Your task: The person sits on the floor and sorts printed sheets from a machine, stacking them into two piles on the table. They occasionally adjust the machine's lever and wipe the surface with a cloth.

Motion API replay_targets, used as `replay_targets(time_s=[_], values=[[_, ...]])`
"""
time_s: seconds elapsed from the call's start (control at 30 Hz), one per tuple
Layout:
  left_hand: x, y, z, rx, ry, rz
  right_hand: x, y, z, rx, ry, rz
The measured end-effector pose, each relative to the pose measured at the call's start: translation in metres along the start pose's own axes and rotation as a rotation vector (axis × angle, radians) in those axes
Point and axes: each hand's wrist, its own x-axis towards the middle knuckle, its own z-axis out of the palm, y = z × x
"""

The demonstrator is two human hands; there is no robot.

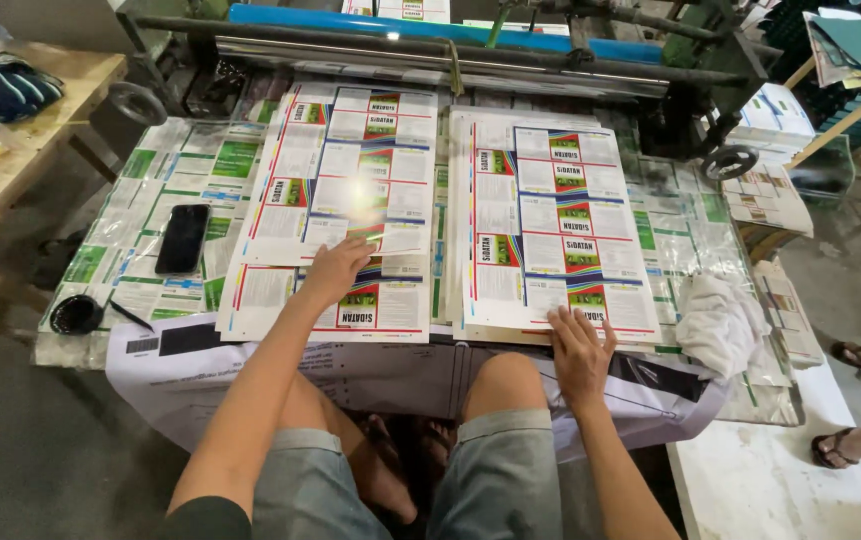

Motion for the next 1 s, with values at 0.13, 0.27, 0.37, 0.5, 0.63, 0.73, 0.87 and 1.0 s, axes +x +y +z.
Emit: replay_targets(time_s=[0.13,0.27,0.37,0.5,0.63,0.73,0.87,1.0], values=[[0.022,-0.004,0.003,0.013,-0.021,-0.002,0.001,-0.002,0.0,-0.007,-0.004,0.001],[0.04,-0.009,0.007,0.021,-0.028,0.015,0.004,-0.005,-0.002,-0.002,0.001,0.015],[0.052,-0.012,0.008,0.039,-0.04,0.015,0.004,-0.004,-0.001,-0.011,-0.001,0.022],[0.065,-0.014,0.009,0.065,-0.05,0.018,0.004,-0.003,0.0,-0.013,-0.001,0.02],[0.077,-0.015,0.009,0.063,-0.045,0.021,0.002,-0.003,0.002,-0.025,0.001,0.022],[0.088,-0.011,0.007,0.078,-0.048,0.03,0.004,-0.002,0.004,-0.025,0.004,0.023],[0.104,-0.019,0.022,0.173,-0.046,0.052,0.004,-0.002,0.002,-0.012,-0.007,0.025],[0.083,-0.01,0.018,0.222,-0.022,0.041,0.002,-0.006,0.001,-0.011,-0.026,0.016]])
